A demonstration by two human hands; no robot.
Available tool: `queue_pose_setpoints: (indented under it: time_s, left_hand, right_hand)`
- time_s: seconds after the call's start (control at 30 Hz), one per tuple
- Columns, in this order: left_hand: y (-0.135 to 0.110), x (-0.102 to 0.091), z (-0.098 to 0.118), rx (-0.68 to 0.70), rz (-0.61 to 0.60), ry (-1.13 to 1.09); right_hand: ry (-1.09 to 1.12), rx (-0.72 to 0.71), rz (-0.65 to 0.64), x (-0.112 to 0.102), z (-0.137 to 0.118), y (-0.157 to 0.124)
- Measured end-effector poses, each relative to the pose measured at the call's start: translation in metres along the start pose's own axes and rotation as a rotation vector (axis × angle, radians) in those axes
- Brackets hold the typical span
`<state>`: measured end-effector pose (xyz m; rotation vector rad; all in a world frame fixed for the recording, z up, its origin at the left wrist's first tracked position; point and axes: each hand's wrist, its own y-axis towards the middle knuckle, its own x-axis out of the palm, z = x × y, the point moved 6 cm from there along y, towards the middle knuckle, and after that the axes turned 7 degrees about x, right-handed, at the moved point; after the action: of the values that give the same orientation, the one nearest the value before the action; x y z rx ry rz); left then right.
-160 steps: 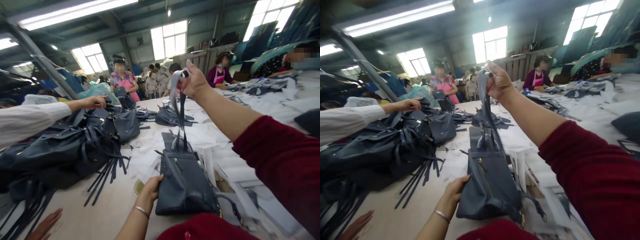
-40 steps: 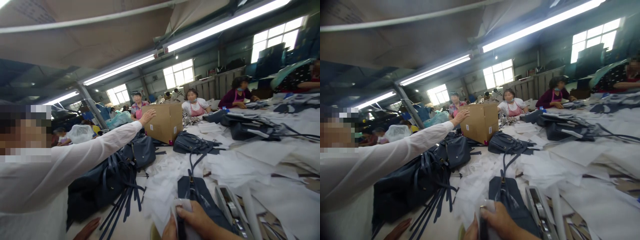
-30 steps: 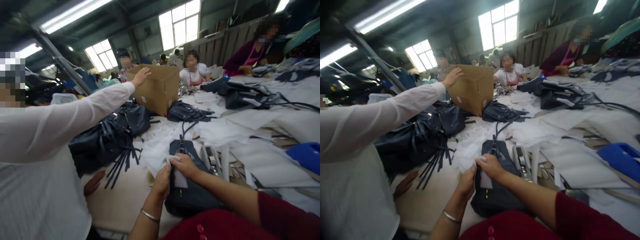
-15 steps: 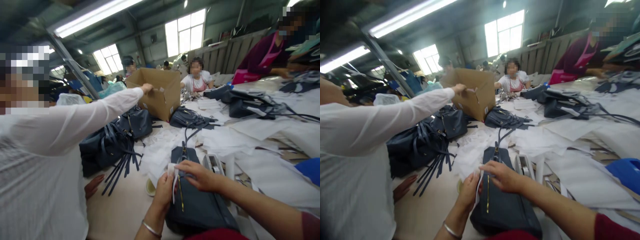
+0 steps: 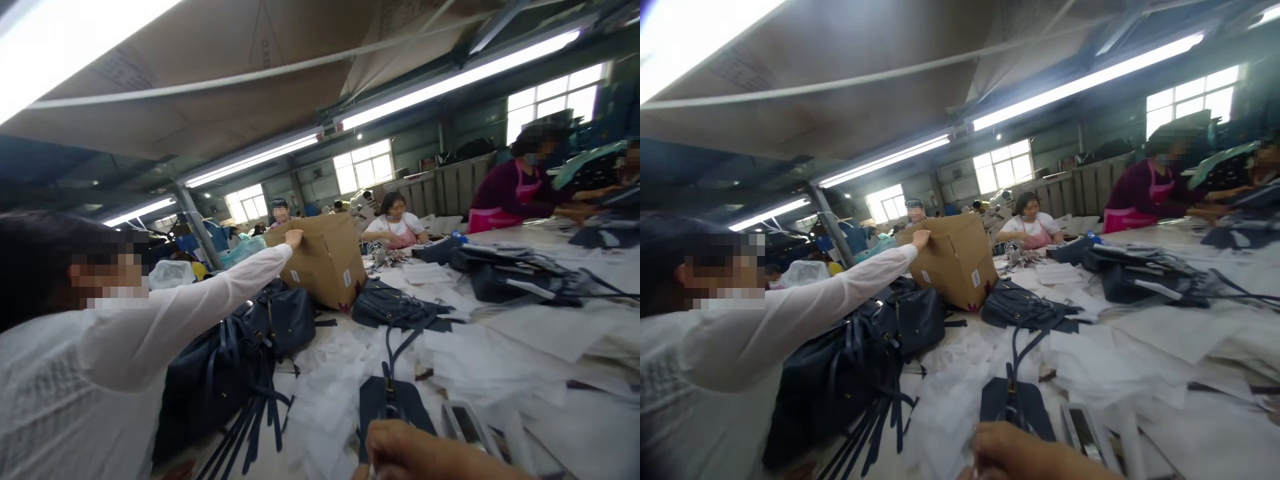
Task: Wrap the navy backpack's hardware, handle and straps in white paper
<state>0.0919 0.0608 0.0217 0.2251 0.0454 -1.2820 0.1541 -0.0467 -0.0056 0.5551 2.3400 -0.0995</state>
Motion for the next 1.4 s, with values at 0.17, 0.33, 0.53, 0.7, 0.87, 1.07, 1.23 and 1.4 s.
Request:
queue_pose_setpoints:
  time_s: [0.17,0.33,0.53,0.7,0.87,1.07,1.23,1.4]
  left_hand:
    - [-0.027,0.013,-0.032,-0.104,-0.12,0.026]
    - [-0.041,0.029,-0.057,-0.257,-0.288,0.094]
    - [-0.036,0.019,-0.07,-0.257,-0.175,0.242]
    - [-0.035,0.014,-0.072,-0.181,-0.136,0.341]
    - [-0.032,0.02,-0.074,-0.164,-0.164,0.341]
    - [-0.039,0.016,-0.075,-0.219,-0.099,0.205]
    - [-0.042,0.013,-0.076,-0.255,-0.066,0.121]
    - [-0.039,0.014,-0.084,-0.262,-0.081,0.158]
  right_hand:
    - [0.124,0.136,0.113,-0.008,0.006,-0.014]
    - [0.276,0.205,0.231,-0.013,0.013,-0.024]
    - [0.155,0.513,0.73,-0.066,0.072,-0.093]
    - [-0.097,0.989,0.798,-0.091,0.137,-0.178]
    - [-0.06,1.103,0.58,-0.031,0.156,-0.206]
    - [-0.073,1.077,0.52,0.025,0.143,-0.212]
    - [-0.138,0.934,0.538,0.042,0.133,-0.215]
    - [-0.189,0.934,0.559,0.053,0.137,-0.216]
